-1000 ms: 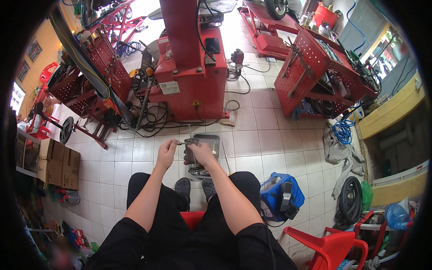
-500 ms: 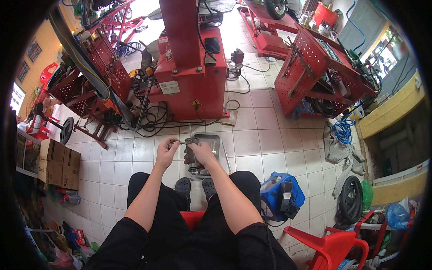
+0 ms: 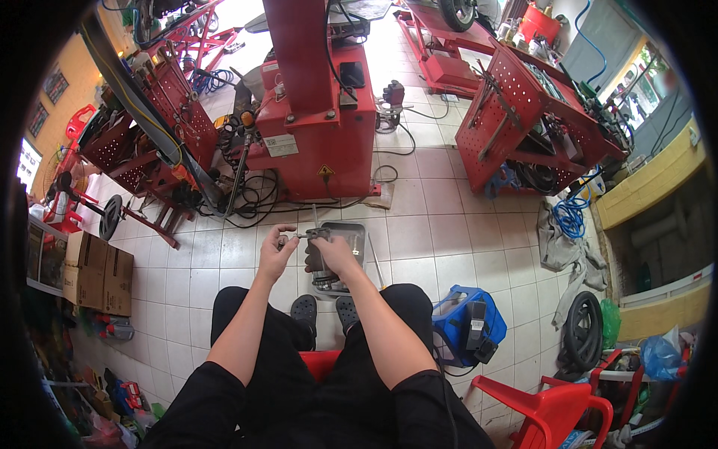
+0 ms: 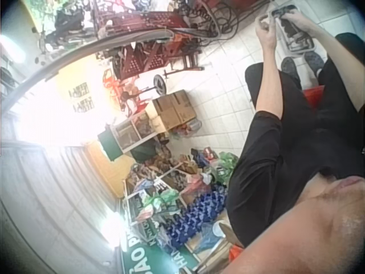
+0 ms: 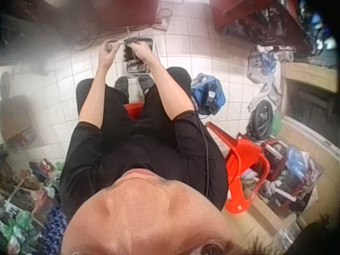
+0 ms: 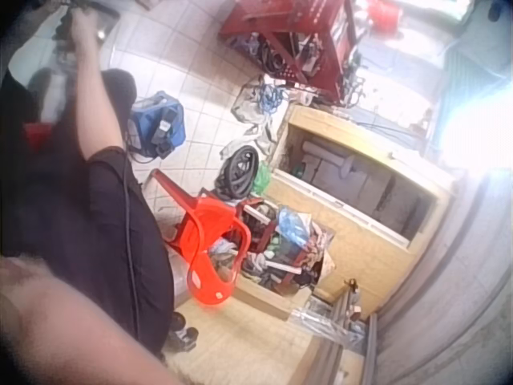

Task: The person sits on a red chair in a workshop and assembles a mechanical part, likely a brake caliper, using a screwdriver. They manipulate the part in their lap, tighten screws, and place the assembly into a metal tray on the floor.

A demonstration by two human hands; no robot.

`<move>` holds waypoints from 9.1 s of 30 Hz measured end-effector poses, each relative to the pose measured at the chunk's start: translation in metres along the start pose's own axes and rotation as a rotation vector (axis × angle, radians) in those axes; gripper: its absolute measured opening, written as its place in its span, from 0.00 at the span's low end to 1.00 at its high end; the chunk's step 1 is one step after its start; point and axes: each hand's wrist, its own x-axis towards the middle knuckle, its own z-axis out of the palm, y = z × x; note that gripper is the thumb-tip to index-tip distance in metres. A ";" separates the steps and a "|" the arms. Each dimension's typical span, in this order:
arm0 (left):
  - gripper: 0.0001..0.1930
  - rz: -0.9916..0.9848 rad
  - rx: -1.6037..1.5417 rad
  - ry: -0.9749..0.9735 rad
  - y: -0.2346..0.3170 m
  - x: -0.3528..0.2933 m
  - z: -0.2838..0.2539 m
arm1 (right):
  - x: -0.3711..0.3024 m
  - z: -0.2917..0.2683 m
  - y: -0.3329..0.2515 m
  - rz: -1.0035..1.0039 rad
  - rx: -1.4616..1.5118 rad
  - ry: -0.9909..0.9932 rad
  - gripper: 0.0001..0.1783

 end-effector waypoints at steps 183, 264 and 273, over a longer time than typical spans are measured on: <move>0.16 -0.028 -0.239 -0.058 -0.019 0.002 0.006 | 0.008 -0.003 0.009 -0.060 -0.065 -0.073 0.14; 0.21 -0.783 -0.996 0.079 -0.050 -0.030 0.045 | -0.021 0.041 0.007 -0.151 -1.176 0.153 0.22; 0.20 -0.808 -0.940 0.132 -0.046 -0.018 0.048 | 0.012 -0.002 0.022 0.187 -0.523 -0.133 0.15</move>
